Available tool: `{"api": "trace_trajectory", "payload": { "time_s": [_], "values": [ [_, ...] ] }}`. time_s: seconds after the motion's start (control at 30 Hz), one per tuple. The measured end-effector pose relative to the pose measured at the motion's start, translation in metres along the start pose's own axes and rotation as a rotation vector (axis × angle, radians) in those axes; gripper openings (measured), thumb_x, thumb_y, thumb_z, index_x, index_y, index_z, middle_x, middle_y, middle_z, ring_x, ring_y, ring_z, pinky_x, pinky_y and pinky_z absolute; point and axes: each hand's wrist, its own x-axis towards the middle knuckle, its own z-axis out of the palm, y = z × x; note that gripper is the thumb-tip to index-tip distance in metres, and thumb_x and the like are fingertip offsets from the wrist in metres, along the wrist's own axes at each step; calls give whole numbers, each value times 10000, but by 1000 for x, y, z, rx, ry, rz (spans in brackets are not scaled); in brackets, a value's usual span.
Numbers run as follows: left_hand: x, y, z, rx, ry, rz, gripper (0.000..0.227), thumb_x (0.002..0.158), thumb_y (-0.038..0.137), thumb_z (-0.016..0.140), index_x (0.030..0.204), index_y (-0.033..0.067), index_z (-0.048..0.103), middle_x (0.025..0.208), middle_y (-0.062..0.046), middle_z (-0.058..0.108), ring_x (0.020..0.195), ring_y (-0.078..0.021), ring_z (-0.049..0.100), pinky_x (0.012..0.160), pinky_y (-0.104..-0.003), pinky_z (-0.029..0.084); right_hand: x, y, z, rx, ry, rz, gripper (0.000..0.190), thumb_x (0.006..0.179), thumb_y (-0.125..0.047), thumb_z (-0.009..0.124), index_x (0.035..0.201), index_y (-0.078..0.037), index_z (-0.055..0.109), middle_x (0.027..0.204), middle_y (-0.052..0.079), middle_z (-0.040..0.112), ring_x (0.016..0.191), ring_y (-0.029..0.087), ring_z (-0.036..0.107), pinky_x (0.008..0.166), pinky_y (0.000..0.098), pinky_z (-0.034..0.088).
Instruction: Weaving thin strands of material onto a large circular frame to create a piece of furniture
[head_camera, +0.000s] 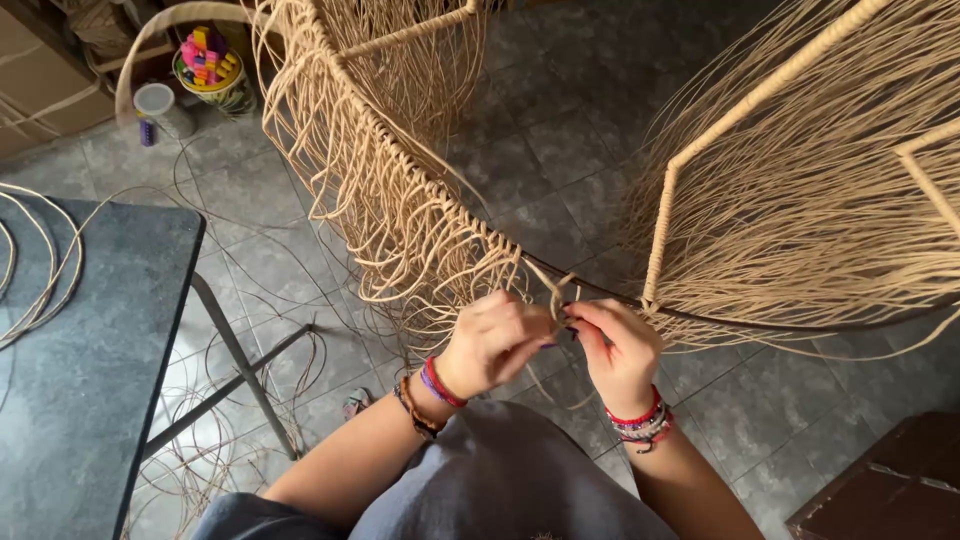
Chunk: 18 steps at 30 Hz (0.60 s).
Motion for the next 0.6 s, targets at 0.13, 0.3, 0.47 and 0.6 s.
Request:
{"api": "trace_trajectory", "payload": {
  "time_s": [0.13, 0.3, 0.47, 0.6],
  "values": [
    [-31, -11, 7, -414, -118, -726, 220, 1065, 213, 554, 1024, 25, 661, 839, -83, 624, 761, -239, 621, 718, -390, 565, 0, 4, 5, -6, 62, -34, 122, 933, -36, 722, 1018, -38, 809, 894, 75, 783, 807, 234, 752, 722, 332, 602],
    [21, -4, -25, -871, -363, -1125, 198, 1096, 107, 437, 1274, 76, 515, 623, 17, 501, 545, -61, 438, 468, -177, 315, 12, 4, 6, 25, 32, -41, 122, 971, -82, 691, 1011, -37, 797, 879, 96, 767, 820, 282, 739, 760, 375, 587],
    [12, -37, -11, -916, -374, -943, 184, 1022, 181, 662, 1048, 25, 756, 798, -14, 598, 705, -50, 493, 586, -162, 411, 19, 7, 4, 23, 40, -32, 117, 936, -37, 717, 1003, -36, 812, 934, 96, 770, 858, 278, 744, 776, 376, 595],
    [12, -29, -25, -875, -755, -839, 168, 994, 206, 710, 1055, 52, 739, 873, -88, 699, 794, -135, 536, 676, -290, 453, 13, 13, 9, -34, 64, -37, 118, 927, -14, 731, 1004, -49, 813, 950, 95, 767, 875, 279, 741, 797, 383, 594]
  ]
}}
